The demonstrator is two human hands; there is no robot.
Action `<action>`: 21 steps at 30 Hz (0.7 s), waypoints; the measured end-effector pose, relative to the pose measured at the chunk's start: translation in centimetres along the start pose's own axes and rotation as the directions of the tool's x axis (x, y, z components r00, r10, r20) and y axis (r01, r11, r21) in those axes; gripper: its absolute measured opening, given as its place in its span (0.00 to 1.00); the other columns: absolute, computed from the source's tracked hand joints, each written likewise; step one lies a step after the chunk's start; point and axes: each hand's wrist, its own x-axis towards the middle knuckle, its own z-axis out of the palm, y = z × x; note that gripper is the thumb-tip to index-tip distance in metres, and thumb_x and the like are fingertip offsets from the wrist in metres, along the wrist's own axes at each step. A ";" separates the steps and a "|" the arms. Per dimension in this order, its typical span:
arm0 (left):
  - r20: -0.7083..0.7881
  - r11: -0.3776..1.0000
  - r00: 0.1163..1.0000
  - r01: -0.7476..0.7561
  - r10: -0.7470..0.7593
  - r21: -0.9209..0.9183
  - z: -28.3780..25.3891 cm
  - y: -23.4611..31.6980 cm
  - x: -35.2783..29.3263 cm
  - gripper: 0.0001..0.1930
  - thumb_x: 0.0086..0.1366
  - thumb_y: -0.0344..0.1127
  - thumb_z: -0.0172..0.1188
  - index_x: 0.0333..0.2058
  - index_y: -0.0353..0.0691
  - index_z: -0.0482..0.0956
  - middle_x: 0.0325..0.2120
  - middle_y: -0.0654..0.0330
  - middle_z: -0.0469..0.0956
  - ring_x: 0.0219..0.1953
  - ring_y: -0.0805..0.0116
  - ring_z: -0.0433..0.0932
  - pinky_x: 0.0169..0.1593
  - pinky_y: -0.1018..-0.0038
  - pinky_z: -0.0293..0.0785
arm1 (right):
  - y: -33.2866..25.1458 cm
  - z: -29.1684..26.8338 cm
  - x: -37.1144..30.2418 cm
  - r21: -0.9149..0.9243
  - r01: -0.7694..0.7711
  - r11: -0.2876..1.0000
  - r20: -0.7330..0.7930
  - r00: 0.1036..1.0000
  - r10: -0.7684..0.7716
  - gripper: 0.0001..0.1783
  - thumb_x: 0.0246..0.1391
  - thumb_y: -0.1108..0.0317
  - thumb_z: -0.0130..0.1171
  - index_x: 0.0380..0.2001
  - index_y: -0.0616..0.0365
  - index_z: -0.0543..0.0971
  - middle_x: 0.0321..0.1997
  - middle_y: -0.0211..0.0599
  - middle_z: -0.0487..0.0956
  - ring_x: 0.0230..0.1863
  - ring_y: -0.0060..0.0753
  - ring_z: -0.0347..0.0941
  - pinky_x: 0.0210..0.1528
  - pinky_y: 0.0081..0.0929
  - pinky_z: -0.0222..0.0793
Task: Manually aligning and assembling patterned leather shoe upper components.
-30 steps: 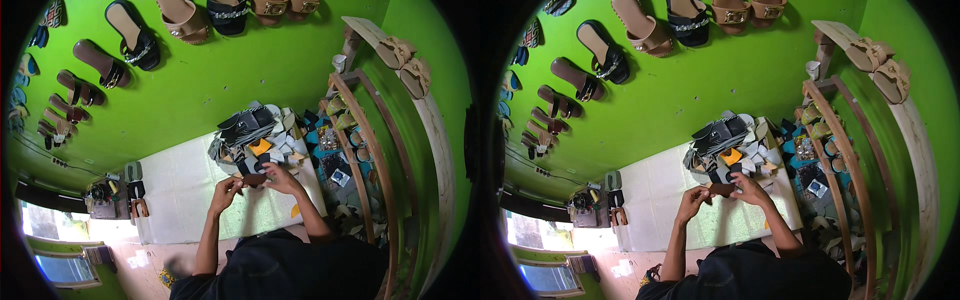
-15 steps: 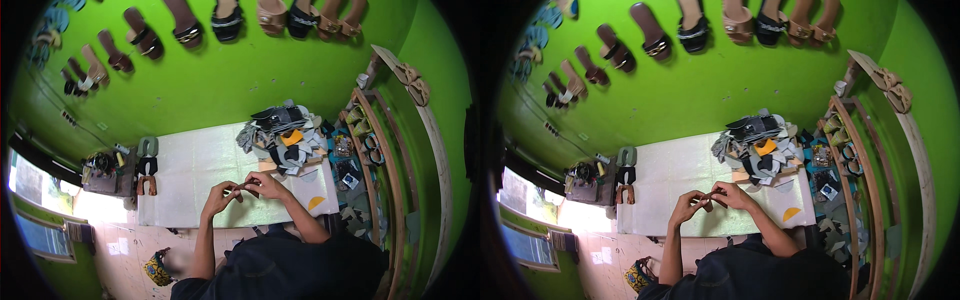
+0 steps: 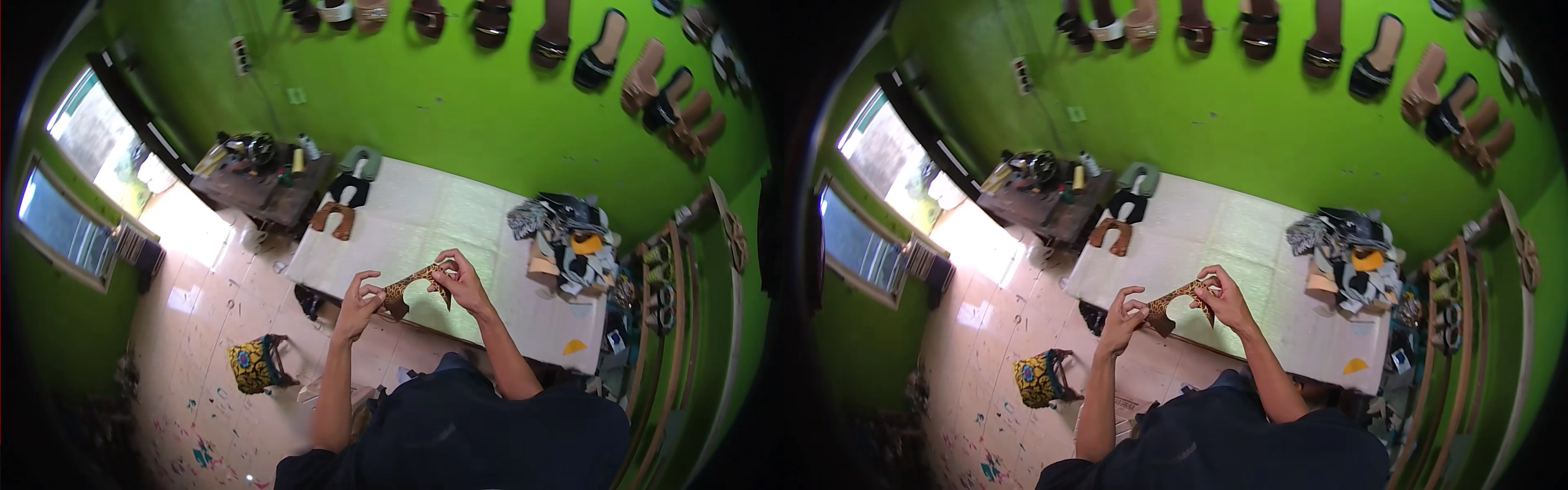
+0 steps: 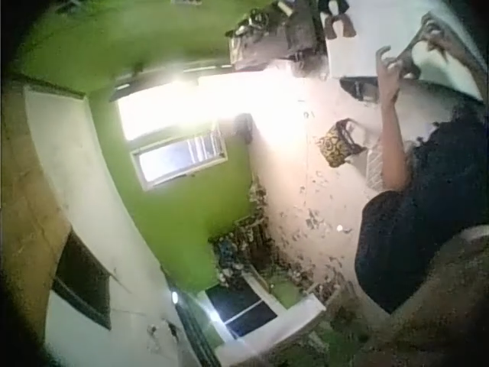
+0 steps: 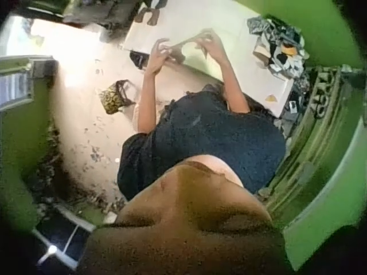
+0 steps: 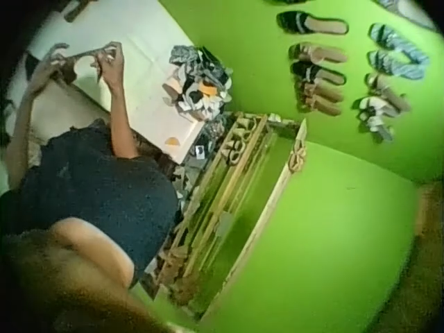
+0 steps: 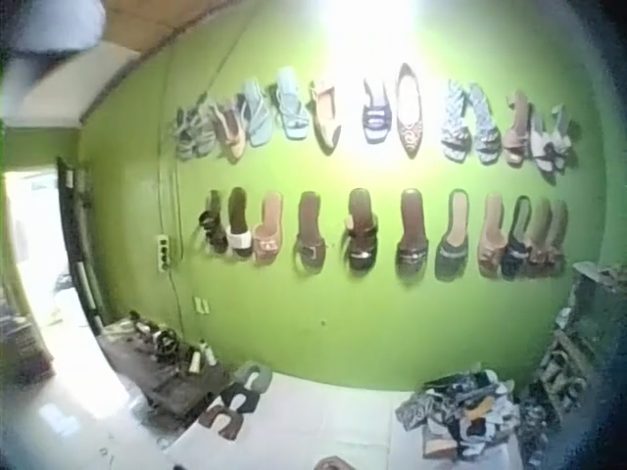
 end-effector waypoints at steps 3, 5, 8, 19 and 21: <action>-0.117 0.996 0.993 -0.025 0.014 -0.091 -2.8 0.0 -2.1 0.17 0.67 0.25 0.56 0.53 0.42 0.69 0.35 0.64 0.74 0.32 0.79 0.76 0.37 0.80 0.77 | 1.6 3.2 2.0 -0.101 -0.004 0.995 0.152 0.988 0.020 0.05 0.63 0.76 0.55 0.41 0.63 0.74 0.37 0.32 0.76 0.35 0.28 0.81 0.36 0.19 0.76; -0.176 0.997 0.982 -0.070 0.063 -0.033 -5.4 -0.6 -2.6 0.13 0.68 0.26 0.56 0.50 0.41 0.72 0.35 0.64 0.75 0.31 0.80 0.75 0.37 0.81 0.77 | 2.4 5.2 3.5 -0.146 -0.025 0.989 0.202 0.978 0.055 0.06 0.61 0.76 0.56 0.42 0.62 0.76 0.37 0.32 0.77 0.35 0.25 0.79 0.37 0.19 0.75; -0.255 0.997 0.964 -0.073 0.071 0.002 -8.1 -0.2 -2.8 0.05 0.69 0.28 0.54 0.41 0.37 0.78 0.33 0.67 0.76 0.30 0.84 0.72 0.31 0.87 0.69 | 2.7 7.8 5.6 -0.234 -0.065 0.970 0.254 0.959 0.126 0.10 0.59 0.76 0.58 0.44 0.60 0.78 0.38 0.32 0.80 0.34 0.18 0.76 0.40 0.19 0.73; -0.292 0.994 0.950 -0.099 0.108 0.047 -15.6 3.3 3.0 0.15 0.63 0.20 0.56 0.48 0.31 0.79 0.34 0.65 0.80 0.33 0.84 0.75 0.37 0.84 0.70 | 5.2 11.7 15.0 -0.323 0.123 0.938 0.418 0.908 0.024 0.28 0.48 0.79 0.61 0.56 0.54 0.77 0.50 0.30 0.80 0.36 0.20 0.71 0.43 0.22 0.72; -0.279 0.992 0.955 -0.077 0.103 0.103 -17.9 3.0 4.8 0.15 0.62 0.19 0.56 0.49 0.31 0.78 0.36 0.64 0.80 0.35 0.83 0.75 0.39 0.84 0.71 | 6.2 12.0 17.2 -0.328 0.146 0.933 0.429 0.903 0.010 0.29 0.48 0.79 0.61 0.57 0.54 0.77 0.52 0.30 0.80 0.36 0.19 0.71 0.43 0.21 0.72</action>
